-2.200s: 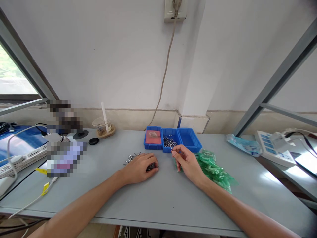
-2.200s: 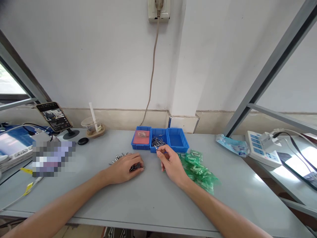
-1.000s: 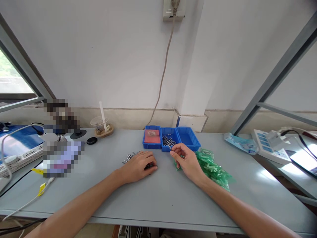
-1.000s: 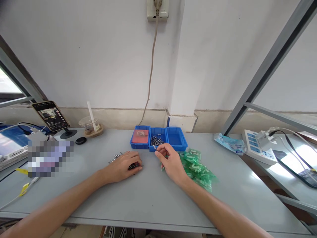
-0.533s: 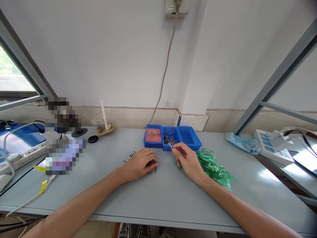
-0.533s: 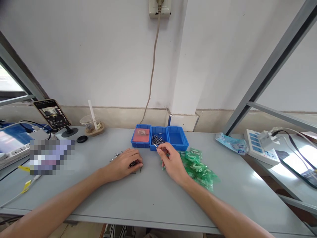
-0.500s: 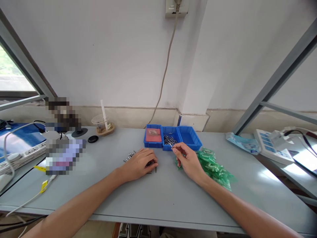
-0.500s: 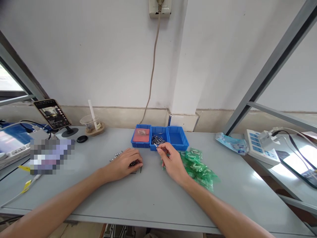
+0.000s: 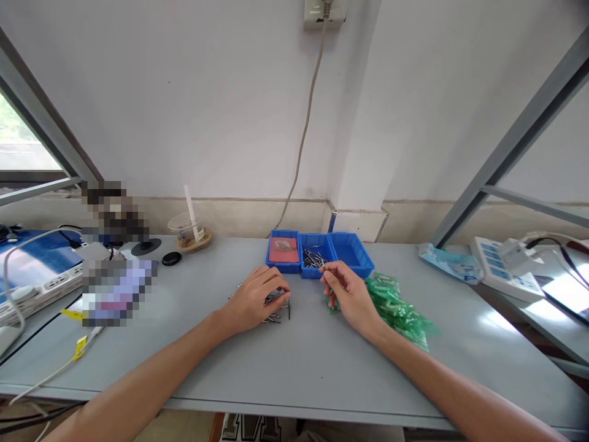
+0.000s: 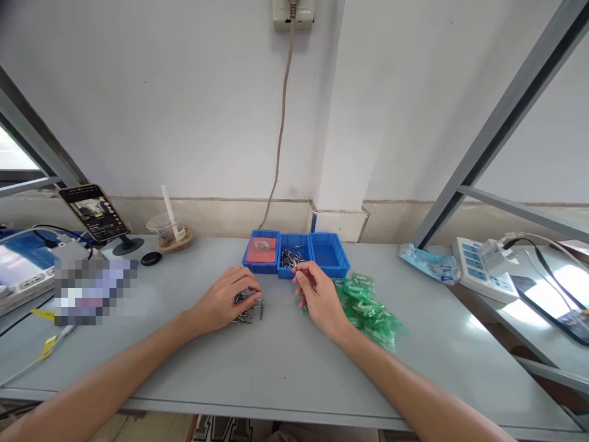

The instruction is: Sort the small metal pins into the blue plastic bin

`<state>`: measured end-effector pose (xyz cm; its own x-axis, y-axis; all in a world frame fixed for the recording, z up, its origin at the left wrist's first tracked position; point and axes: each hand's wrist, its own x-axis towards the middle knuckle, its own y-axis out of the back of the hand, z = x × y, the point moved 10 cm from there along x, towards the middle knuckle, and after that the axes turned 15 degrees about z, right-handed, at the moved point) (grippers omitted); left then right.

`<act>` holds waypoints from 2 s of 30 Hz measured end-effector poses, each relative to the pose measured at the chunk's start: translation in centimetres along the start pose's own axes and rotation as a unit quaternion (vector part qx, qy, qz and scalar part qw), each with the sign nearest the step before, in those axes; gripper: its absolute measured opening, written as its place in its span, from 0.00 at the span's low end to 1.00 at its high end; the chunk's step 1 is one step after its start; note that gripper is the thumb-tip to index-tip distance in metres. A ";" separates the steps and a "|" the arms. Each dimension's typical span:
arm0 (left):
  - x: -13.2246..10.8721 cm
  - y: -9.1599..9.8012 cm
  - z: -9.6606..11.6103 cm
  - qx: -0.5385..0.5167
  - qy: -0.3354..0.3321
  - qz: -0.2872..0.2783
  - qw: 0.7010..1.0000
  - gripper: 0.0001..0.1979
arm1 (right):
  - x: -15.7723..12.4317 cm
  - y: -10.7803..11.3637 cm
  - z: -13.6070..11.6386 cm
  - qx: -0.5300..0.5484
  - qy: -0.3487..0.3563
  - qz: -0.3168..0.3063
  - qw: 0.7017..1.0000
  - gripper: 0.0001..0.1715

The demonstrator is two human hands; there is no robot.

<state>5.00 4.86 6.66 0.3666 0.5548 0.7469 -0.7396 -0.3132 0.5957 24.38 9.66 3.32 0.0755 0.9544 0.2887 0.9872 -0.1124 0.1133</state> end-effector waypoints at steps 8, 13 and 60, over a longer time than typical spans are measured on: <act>0.1 0.4 -1.4 0.011 0.043 0.030 0.999 0.10 | 0.1 0.2 0.0 -0.002 -0.003 0.006 1.000 0.19; 0.3 0.8 -2.1 -0.006 0.075 0.063 0.995 0.11 | 0.1 0.3 -0.2 -0.004 -0.003 0.012 1.000 0.21; -0.3 -0.8 -3.6 0.032 0.092 -0.010 0.995 0.10 | -0.3 -1.1 0.6 -0.032 -0.022 -0.068 0.997 0.19</act>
<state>3.45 7.73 4.85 0.2672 0.6916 0.6711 -0.6936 -0.3454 0.6321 23.36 9.63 2.51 -0.0517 0.9729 0.2252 0.9780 0.0037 0.2087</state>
